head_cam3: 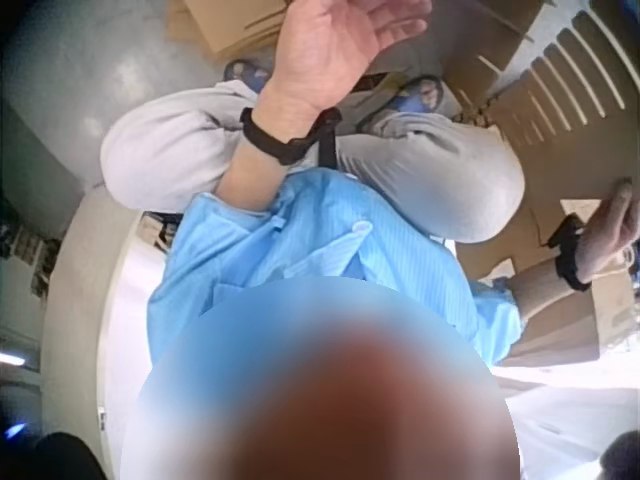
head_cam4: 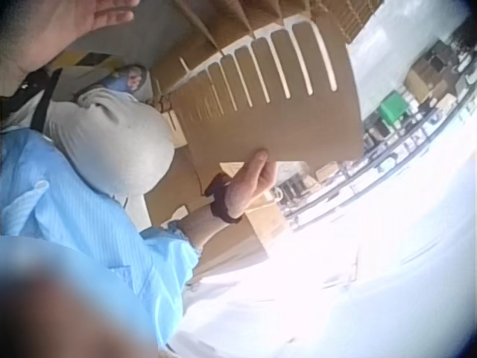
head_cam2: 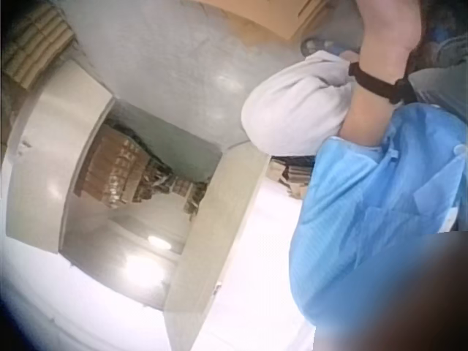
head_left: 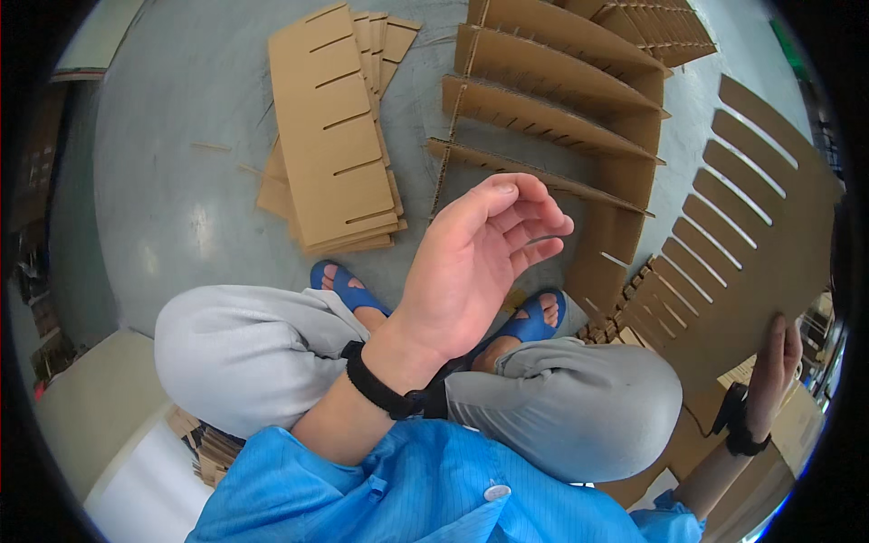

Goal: The recorder is sitting on the floor and assembling interlocking cardboard dividers into a grid structure.

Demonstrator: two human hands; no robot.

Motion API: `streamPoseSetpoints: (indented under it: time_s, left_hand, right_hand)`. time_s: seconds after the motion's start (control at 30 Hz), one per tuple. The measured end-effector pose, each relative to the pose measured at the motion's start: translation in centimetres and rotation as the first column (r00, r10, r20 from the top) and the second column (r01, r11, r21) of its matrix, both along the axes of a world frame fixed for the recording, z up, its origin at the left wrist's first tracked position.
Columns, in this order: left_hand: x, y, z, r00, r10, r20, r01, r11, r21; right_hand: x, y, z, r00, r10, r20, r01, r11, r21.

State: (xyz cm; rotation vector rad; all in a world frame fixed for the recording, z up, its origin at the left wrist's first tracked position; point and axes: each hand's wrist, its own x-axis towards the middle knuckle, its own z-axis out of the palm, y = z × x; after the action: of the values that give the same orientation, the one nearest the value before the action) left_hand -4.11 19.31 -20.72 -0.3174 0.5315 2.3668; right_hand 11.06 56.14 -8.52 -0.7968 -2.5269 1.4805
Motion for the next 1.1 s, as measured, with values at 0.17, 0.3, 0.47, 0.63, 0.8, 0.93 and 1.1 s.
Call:
streamPoseSetpoints:
  time_s: [0.17, 0.3, 0.47, 0.63, 0.8, 0.93, 1.1]
  left_hand:
    - [-0.4, 1.1, -1.8, 0.999, 0.032, -0.010, -0.034, 0.936, -0.349]
    - [1.0, -2.1, -8.3, 0.996, -0.062, -0.065, 0.005, 0.760, -0.650]
    - [2.0, -1.8, -9.0, 0.974, -0.209, 0.087, 0.205, 0.650, -0.732]
    - [3.9, -2.6, -4.1, 0.942, -0.233, -0.241, -0.117, 0.445, -0.888]
    - [1.0, -6.3, -6.6, 0.967, 0.200, -0.159, -0.234, 0.442, -0.866]
    - [-0.1, -6.8, -7.6, 0.931, 0.248, -0.269, -0.356, 0.441, -0.824]
    - [-0.1, -5.4, -5.0, 0.886, 0.177, -0.429, -0.464, 0.355, -0.812]
  right_hand:
    - [-8.5, -0.7, -1.0, 0.924, 0.280, 0.259, -0.348, 0.898, 0.271]
    - [-15.6, -7.7, -1.7, 0.839, 0.479, 0.257, -0.522, 0.841, 0.138]
    - [-19.0, -11.7, -4.0, 0.548, 0.790, 0.273, -0.814, 0.429, 0.391]
    - [-19.8, -13.1, -3.2, 0.440, 0.819, 0.367, -0.892, 0.353, 0.283]
    - [-19.6, -13.4, -3.8, 0.393, 0.825, 0.405, -0.901, 0.259, 0.347]
    - [-18.7, -14.1, -3.8, 0.342, 0.864, 0.370, -0.912, 0.209, 0.354]
    - [-16.9, -15.1, -4.8, 0.343, 0.869, 0.357, -0.894, 0.187, 0.407]
